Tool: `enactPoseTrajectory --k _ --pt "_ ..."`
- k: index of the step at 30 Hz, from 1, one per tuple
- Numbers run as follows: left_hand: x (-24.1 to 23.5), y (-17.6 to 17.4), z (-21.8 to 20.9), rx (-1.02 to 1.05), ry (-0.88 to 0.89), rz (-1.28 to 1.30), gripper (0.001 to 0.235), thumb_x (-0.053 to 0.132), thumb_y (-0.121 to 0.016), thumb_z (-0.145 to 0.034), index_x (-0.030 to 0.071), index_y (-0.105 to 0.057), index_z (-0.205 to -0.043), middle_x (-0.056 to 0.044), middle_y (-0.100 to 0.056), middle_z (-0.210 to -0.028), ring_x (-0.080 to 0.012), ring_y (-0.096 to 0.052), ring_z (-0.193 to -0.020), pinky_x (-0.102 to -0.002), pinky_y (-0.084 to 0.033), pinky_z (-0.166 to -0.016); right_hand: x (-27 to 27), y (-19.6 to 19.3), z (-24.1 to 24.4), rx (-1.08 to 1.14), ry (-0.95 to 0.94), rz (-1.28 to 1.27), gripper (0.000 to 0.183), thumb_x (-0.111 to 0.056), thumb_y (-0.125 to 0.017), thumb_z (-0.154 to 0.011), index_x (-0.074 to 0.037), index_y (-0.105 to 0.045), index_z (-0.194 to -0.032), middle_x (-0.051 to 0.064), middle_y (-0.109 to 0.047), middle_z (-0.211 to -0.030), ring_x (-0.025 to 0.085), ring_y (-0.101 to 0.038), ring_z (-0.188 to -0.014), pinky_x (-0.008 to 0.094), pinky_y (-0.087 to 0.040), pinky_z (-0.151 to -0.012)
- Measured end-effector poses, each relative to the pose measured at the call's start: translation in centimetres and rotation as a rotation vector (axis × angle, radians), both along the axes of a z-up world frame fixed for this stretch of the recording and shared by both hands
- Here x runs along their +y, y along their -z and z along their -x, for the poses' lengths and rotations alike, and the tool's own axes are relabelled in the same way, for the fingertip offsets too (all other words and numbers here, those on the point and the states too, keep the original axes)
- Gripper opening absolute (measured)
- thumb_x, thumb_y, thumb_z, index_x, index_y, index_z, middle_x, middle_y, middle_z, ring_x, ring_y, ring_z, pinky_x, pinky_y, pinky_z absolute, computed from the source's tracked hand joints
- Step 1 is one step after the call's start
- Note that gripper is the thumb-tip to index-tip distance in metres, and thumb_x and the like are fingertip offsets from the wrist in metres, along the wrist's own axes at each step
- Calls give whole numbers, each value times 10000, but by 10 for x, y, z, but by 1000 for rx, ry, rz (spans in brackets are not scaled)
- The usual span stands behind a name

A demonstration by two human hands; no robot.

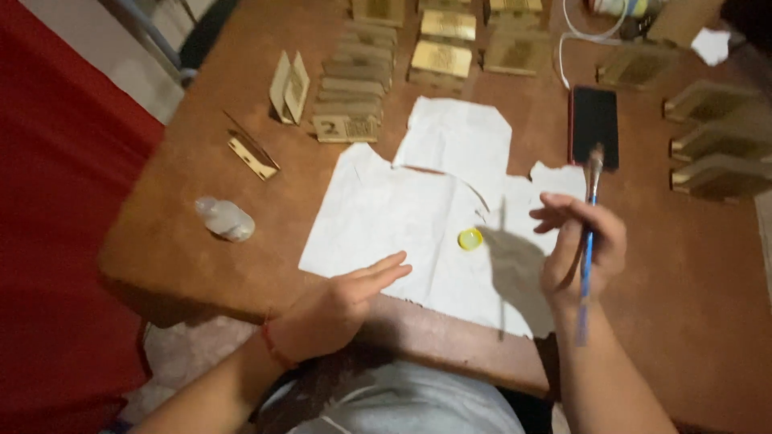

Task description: The person paints the edges and surfaces of small wooden blocks with a QR code and numbers using a paintbrush and yellow paint. They pick up a block, apply paint to the edges and face, and place it back on the table among other similar blocks.

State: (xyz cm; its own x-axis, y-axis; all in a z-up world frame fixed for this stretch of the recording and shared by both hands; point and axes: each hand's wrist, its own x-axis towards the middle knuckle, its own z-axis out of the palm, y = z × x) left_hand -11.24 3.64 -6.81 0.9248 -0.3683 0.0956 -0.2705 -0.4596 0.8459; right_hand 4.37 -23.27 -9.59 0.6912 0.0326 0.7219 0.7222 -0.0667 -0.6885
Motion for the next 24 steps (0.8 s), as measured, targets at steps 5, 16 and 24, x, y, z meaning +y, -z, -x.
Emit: enactPoseTrajectory --k 5,16,24 --pt "-22 21 0 344 -89 530 524 18 -284 -969 -51 -280 -1489 -225 -320 -1570 -281 -321 -1468 -404 -249 -1220 -7 4 -4 13 -2 -74 312 -310 -463 -1095 -10 -449 -1179 273 -632 -939 357 -672 -749 358 -545 -583" --pt "-105 7 -25 404 99 1889 1036 684 -540 -792 246 -102 -1622 115 -194 -1617 8 -256 -1391 -150 -313 -1031 81 -1 78 -127 -498 114 248 -326 -495 -973 -149 -451 -806 159 -302 -1591 488 -192 -1544 693 -101 -1288" --pt "-106 -72 -46 -99 -411 1172 832 372 -89 -747 269 101 -1550 89 241 -1611 -34 74 -1322 -289 18 -828 65 64 134 174 -441 -69 612 -605 -519 -902 -75 -405 -1187 213 -431 -1233 205 -429 -1082 339 -312 -963"
